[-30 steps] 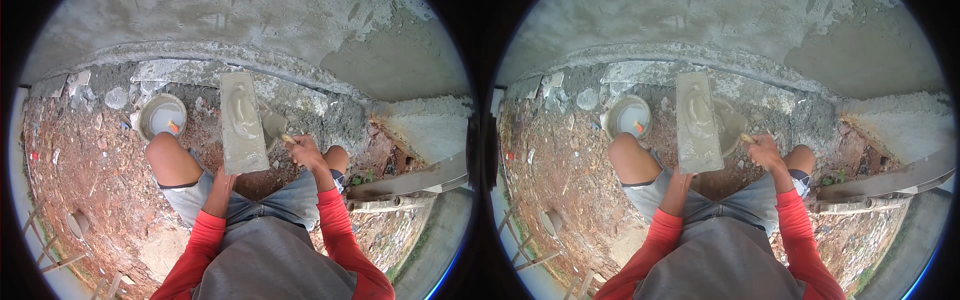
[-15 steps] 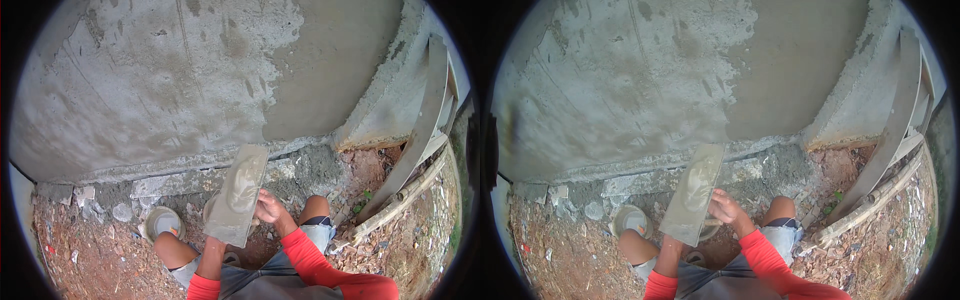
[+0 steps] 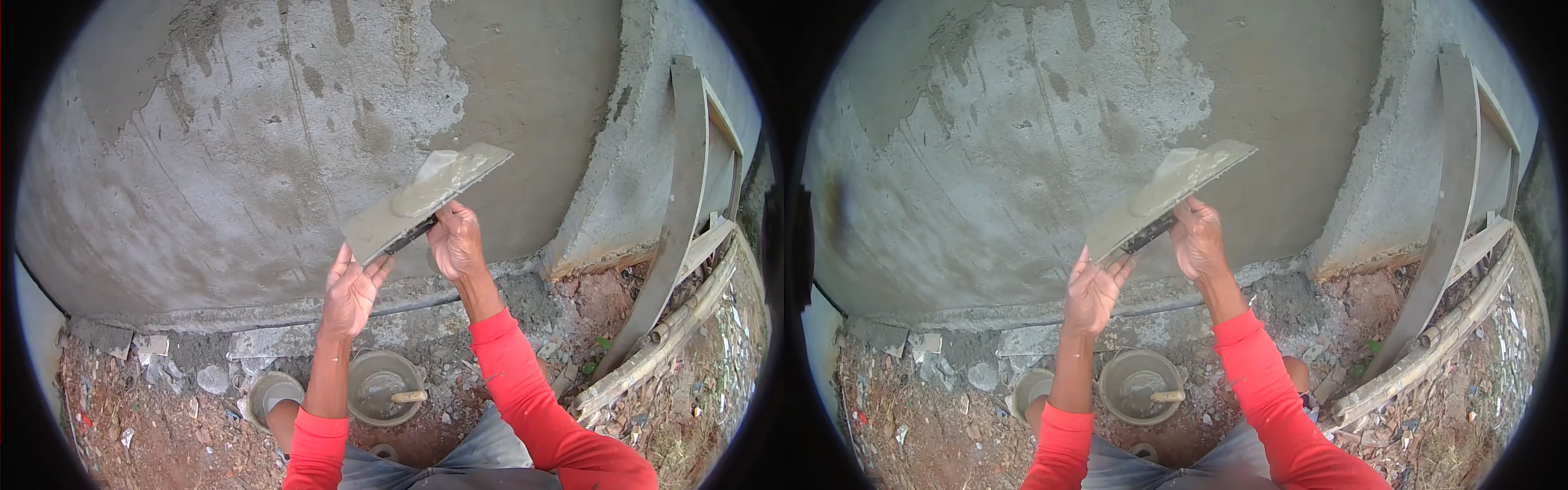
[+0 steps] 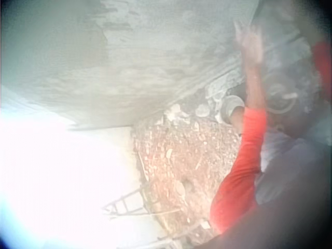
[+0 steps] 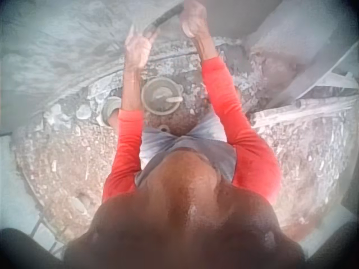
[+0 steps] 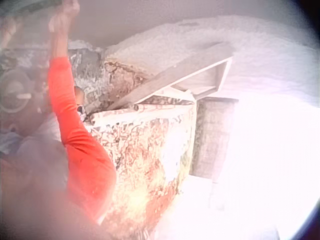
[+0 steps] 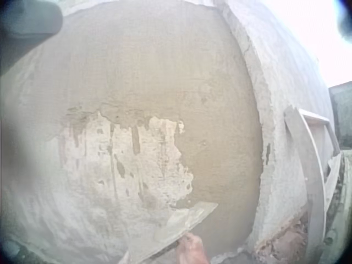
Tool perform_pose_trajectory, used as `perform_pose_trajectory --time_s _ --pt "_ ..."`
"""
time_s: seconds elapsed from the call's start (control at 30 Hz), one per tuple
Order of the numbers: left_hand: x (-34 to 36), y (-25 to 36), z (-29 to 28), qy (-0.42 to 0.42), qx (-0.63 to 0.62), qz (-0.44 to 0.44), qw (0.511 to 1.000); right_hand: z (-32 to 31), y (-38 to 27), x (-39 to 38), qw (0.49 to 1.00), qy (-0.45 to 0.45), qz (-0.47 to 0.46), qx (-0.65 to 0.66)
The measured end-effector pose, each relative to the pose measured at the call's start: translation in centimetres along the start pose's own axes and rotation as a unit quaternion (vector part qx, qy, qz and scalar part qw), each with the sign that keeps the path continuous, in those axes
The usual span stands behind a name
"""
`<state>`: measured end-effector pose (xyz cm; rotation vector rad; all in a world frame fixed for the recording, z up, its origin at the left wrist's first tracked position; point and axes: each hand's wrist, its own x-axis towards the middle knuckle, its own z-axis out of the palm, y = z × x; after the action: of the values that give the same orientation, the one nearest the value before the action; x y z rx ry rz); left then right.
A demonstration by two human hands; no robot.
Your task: The person applies plaster to a concrete wall using a trowel and a hawk. The person uses a small hand tool to scoop plaster from a bucket onto a hawk, then uses a rectangular trowel to spread the plaster onto the wall in smooth strokes. The person also uses a wet paintbrush to smooth and finish the edges of the plastered section.
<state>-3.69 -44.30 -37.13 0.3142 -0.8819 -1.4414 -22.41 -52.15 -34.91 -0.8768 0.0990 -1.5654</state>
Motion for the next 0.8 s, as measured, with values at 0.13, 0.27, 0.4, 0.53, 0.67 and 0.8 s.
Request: perform_pose_trajectory --time_s 0.13,0.27,0.4,0.53,0.67,0.8 --pt "10.3 1.7 3.7 0.006 0.27 0.089 0.959 0.6 -1.3 7.9 0.991 0.019 -0.072 -0.116" --pt "15.5 3.1 2.9 0.058 0.299 0.107 0.947 2.6 -1.4 11.2 0.946 0.089 -0.1 -0.297" --pt "18.0 6.6 5.7 0.051 0.3 0.106 0.947 5.9 -4.2 14.3 0.909 0.137 -0.101 -0.38" --pt "21.8 13.6 12.0 0.014 0.262 0.12 0.957 13.2 -8.9 20.2 0.916 0.147 -0.153 -0.341" --pt "27.9 20.2 19.3 -0.037 0.201 0.165 0.965 23.6 -16.5 25.6 0.928 0.109 -0.188 -0.303" --pt "28.5 23.7 23.5 -0.027 0.262 0.188 0.946 24.7 -19.7 26.3 0.943 0.035 -0.12 -0.308"
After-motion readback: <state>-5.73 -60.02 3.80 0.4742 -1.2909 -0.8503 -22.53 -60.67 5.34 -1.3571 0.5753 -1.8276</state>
